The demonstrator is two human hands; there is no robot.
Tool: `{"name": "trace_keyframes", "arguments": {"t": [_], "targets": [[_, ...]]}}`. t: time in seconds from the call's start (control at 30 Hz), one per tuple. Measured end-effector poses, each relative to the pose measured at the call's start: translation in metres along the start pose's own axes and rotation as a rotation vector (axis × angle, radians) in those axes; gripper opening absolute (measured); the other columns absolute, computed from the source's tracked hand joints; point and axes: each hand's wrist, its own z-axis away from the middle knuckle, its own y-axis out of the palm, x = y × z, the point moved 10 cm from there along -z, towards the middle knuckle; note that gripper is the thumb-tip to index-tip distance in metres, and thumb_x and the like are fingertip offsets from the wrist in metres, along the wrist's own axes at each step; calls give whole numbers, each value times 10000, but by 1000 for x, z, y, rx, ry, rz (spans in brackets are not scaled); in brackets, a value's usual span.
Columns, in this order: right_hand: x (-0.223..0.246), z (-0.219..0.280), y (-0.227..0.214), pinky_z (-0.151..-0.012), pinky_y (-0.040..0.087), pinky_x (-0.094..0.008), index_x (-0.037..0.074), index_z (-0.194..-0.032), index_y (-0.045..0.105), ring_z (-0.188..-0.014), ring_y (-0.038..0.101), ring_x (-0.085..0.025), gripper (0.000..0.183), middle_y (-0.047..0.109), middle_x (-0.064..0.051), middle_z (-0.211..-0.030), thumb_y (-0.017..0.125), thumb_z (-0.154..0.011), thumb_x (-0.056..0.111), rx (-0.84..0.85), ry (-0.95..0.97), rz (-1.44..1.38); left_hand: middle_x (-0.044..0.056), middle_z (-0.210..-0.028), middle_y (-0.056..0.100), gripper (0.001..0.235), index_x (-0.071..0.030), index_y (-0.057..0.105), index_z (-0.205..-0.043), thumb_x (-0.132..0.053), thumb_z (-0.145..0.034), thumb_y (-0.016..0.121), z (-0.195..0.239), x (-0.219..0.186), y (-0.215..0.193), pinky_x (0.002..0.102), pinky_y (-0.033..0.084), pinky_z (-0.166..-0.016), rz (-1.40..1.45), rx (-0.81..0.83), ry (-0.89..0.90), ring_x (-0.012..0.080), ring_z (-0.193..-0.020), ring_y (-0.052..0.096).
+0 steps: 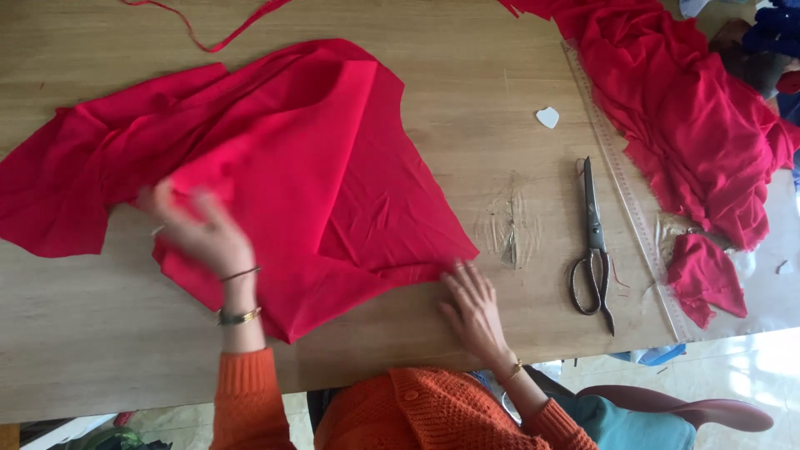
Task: Measuring and cutting pattern pieces from red fabric using a ruler and tailor shears on a workshop table.
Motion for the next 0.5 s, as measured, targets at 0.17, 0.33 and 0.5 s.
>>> {"name": "trace_keyframes", "arguments": {"t": [0.17, 0.33, 0.5], "targets": [[62, -21, 9, -1229, 254, -523, 115, -1466, 512, -1512, 331, -341, 573, 371, -159, -1618, 672, -960, 333, 37, -221, 37, 245, -1568, 421, 493, -78, 575, -1435, -326, -1023, 685, 79, -69, 141, 714, 227, -1181, -236, 468, 338, 520, -1475, 271], [87, -53, 17, -1210, 302, -527, 70, -1453, 499, -1477, 378, -377, 593, 378, -219, -1594, 727, -945, 274, 45, -266, 11, 163, -1682, 253, 673, -187, 447, -1580, -520, -1011, 584, 106, -37, 249, 760, 33, -1169, -409, 715, 233, 458, -1541, 64], [104, -57, 33, -1217, 292, -545, 58, -1479, 494, -1476, 401, -344, 540, 449, -157, -1573, 607, -1034, 342, 103, -452, -73, 169, -1662, 302, 697, -241, 505, -1556, -674, -1011, 490, 72, -7, 273, 821, -12, -1101, -401, 627, 218, 548, -1499, 142]]}}
